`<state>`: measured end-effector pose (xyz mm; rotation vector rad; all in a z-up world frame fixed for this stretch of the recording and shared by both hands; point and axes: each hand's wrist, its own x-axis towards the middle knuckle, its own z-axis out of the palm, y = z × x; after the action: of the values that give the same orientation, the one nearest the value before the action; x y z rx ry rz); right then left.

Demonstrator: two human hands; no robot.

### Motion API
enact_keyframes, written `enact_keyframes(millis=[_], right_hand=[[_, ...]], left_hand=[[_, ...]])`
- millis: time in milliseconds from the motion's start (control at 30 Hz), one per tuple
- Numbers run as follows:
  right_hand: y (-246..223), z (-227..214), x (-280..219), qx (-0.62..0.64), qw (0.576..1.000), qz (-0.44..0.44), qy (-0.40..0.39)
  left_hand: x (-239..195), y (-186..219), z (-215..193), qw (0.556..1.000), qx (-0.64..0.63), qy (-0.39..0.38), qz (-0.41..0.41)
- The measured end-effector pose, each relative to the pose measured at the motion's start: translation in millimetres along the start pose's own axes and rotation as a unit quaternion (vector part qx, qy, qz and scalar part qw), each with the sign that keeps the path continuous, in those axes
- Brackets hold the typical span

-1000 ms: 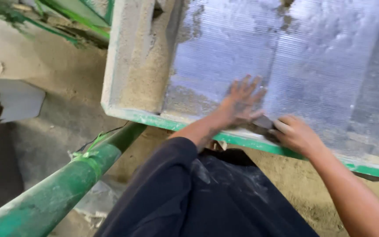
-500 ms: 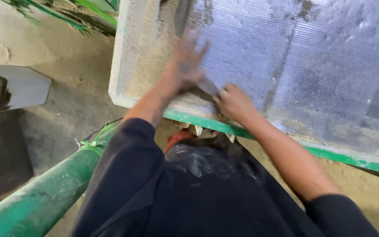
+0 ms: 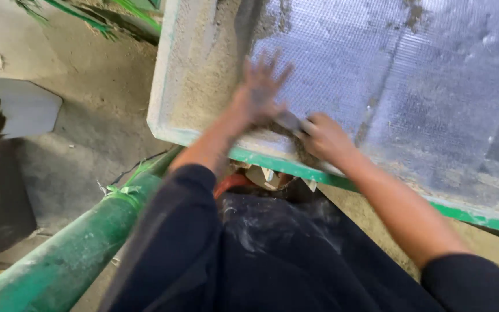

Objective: Cleaning the mesh screen and frame of an industrial sifter or separator machine using a brush and hands.

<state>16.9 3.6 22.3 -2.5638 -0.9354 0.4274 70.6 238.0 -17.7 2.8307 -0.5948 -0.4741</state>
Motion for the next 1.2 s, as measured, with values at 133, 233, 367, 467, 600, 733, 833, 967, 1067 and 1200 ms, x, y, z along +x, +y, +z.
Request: enact_keyframes(millis=[133, 233, 367, 467, 600, 733, 833, 967, 1067, 1200], right_hand=[[-17, 20, 32, 0.05, 0.994, -0.066, 0.073], [8, -9, -7, -0.012, 1.0, -0.011, -0.003], [72, -58, -112, -0.07, 0.991, -0.019, -0.111], [86, -84, -140, -0.086, 0.987, -0.034, -0.13], [84, -53, -104, -0.057, 0.986, -0.09, -0.126], [14, -6, -6, -0.016, 0.987, -0.068, -0.147], [-26, 26, 29, -0.012, 0.992, -0.047, -0.118], [-3, 0, -13, -0.018, 0.995, -0.043, -0.089], [38, -46, -78, -0.062, 0.986, 0.003, -0.154], [78, -94, -157, -0.089, 0.993, -0.026, -0.079]], left_hand=[[-21, -36, -5, 0.998, 0.008, 0.053, -0.028], [-15, 17, 4, 0.997, 0.041, 0.056, -0.021], [-5, 151, 25, 0.993, -0.107, 0.043, -0.021], [3, 192, 31, 0.99, -0.13, 0.027, -0.039], [-18, 144, 14, 0.988, -0.14, -0.005, -0.071], [-45, 25, 9, 0.995, -0.088, 0.009, -0.056], [-69, -24, -14, 0.994, -0.058, -0.029, -0.093], [-49, 18, 7, 0.997, -0.021, 0.011, -0.072], [-29, 109, -17, 0.994, -0.089, -0.031, -0.061], [18, 198, 29, 0.99, -0.137, -0.003, -0.025]])
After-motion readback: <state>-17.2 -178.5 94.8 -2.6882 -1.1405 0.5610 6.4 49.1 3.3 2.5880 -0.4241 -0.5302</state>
